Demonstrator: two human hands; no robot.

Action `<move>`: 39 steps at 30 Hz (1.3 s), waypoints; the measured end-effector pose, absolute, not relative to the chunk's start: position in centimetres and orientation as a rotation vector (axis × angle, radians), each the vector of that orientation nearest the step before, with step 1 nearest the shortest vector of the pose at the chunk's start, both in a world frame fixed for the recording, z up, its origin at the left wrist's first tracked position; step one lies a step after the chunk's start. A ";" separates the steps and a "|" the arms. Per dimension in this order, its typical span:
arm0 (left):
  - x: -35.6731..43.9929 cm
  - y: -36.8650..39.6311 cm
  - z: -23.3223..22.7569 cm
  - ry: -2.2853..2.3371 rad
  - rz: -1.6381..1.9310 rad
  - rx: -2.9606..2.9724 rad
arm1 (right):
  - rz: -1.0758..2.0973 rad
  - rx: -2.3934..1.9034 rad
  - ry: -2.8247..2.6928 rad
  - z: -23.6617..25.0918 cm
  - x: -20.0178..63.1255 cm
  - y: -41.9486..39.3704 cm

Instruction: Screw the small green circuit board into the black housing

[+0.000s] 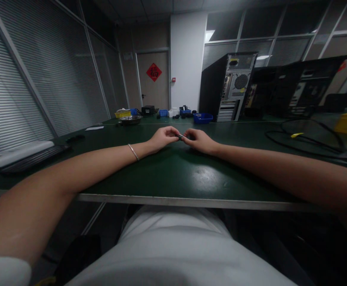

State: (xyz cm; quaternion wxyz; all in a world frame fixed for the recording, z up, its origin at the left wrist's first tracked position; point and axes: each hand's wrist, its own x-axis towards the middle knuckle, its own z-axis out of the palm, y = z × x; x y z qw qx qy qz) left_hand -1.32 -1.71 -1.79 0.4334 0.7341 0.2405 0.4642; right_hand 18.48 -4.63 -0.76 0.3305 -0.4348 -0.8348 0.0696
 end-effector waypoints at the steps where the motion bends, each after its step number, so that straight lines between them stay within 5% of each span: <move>1: -1.3 -1.8 -1.8 0.602 1.152 1.829 | 0.180 -1.135 -2.184 -0.7 18.5 -4.7; 39: -1.0 -2.2 -1.6 0.674 1.190 1.889 | 0.116 -1.143 -2.165 -1.1 18.4 -4.6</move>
